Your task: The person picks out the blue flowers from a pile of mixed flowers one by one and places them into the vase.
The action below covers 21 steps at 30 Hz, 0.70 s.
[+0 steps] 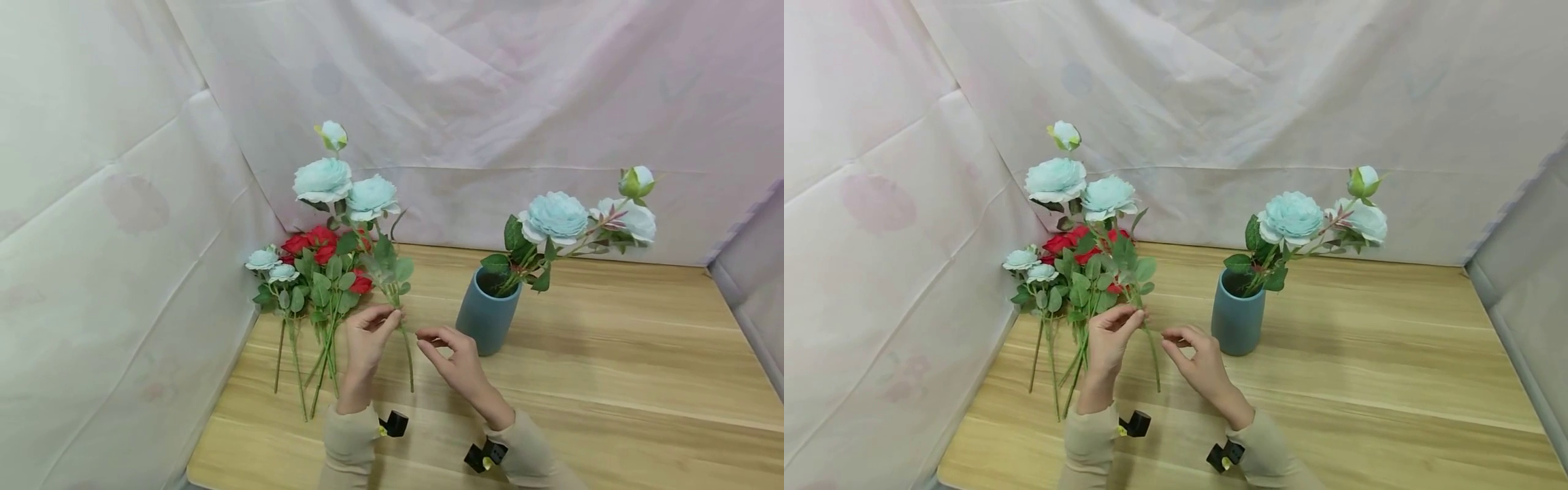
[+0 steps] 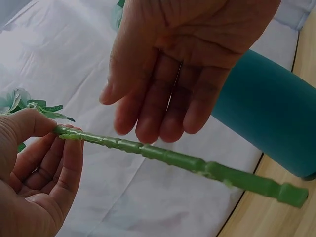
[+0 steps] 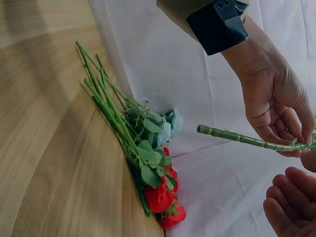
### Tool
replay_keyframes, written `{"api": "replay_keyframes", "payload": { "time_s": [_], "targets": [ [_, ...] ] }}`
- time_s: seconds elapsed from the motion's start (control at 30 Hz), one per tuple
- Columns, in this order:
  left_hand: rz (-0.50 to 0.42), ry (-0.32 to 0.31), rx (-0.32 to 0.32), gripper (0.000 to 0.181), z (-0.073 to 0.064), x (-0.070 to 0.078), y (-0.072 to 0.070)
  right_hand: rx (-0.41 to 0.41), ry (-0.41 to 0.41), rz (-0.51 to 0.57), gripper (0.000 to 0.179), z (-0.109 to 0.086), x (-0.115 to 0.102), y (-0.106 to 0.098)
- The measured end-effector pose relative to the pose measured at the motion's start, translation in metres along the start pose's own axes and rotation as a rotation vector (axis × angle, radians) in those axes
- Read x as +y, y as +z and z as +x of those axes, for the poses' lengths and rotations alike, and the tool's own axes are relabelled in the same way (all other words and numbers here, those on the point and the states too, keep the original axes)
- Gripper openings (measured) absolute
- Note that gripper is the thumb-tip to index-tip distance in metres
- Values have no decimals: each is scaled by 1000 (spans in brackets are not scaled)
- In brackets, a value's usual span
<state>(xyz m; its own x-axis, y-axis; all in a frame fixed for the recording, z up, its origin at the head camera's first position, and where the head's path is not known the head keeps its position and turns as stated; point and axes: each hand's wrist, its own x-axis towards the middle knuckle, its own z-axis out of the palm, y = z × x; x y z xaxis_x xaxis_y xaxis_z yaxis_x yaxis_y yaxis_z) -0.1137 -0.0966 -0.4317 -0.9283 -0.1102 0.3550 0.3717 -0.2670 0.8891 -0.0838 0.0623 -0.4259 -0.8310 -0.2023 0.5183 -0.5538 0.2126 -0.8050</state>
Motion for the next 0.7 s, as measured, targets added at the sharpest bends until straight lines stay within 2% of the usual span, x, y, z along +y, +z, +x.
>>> {"api": "replay_keyframes", "payload": {
  "time_s": [0.17, 0.37, 0.57, 0.7],
  "targets": [
    [45, -3, -16, 11, -1, 1, 7, -9, 26, 13, 13, 0, 1, -1],
    [43, 17, -55, 10, -1, 2, 13, -3, 21, 18, 12, 0, 1, -1],
    [74, -9, -70, 9, -2, 2, 17, 9, 23, 30, 11, -1, 4, -2],
    [84, -2, -101, 9, -2, 2, 20, 18, 21, 27, 11, 0, 6, -3]
  ]
}}
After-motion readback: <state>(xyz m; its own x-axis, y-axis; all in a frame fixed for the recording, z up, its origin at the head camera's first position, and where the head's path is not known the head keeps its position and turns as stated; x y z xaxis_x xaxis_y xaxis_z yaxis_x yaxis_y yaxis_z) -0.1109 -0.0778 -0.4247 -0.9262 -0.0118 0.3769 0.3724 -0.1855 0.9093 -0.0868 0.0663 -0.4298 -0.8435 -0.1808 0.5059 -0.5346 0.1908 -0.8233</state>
